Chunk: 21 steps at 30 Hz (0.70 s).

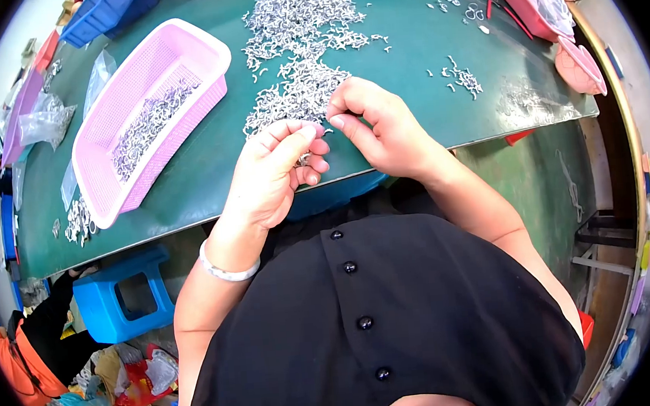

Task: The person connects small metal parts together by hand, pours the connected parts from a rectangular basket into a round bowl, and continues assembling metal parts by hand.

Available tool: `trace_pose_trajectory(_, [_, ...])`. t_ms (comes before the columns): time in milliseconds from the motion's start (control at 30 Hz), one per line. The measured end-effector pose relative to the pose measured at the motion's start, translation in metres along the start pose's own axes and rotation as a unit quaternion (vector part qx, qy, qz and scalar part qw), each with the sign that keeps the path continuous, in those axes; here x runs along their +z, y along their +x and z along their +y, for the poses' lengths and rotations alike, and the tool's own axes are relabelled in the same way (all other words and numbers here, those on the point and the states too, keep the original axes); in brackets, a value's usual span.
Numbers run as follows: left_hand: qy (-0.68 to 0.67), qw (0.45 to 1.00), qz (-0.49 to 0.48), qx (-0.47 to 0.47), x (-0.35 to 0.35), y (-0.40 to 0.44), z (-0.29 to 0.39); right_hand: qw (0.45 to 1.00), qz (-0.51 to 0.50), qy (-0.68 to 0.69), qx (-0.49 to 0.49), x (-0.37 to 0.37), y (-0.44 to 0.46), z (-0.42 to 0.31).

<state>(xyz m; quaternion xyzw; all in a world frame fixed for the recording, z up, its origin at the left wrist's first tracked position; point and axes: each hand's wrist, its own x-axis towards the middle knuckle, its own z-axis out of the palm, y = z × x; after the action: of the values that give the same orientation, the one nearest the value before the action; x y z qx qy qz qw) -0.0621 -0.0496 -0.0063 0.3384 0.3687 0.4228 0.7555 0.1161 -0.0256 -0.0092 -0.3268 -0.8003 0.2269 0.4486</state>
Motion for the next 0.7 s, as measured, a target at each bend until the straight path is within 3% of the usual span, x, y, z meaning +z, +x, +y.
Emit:
trace_pose_trajectory(133, [0.003, 1.0, -0.012, 0.003, 0.0033, 0.0027, -0.0021, 0.998, -0.017, 0.004, -0.053, 0.0001, 0.0022, -0.0059])
trace_pose_trajectory(333, [0.004, 1.0, -0.015, 0.021, 0.0026, 0.0046, -0.0065, 0.998, 0.024, 0.052, 0.022, 0.0022, -0.0047, -0.0067])
trace_pose_trajectory(533, [-0.02, 0.999, -0.014, 0.023, 0.0036, 0.0047, -0.0069, 0.997, 0.02, 0.069, 0.018, -0.0019, -0.0057, -0.0064])
trace_pose_trajectory(700, [-0.051, 0.998, -0.042, 0.01, 0.0022, 0.0055, -0.0086, 0.999, 0.003, 0.022, -0.044, -0.0042, -0.003, -0.0061])
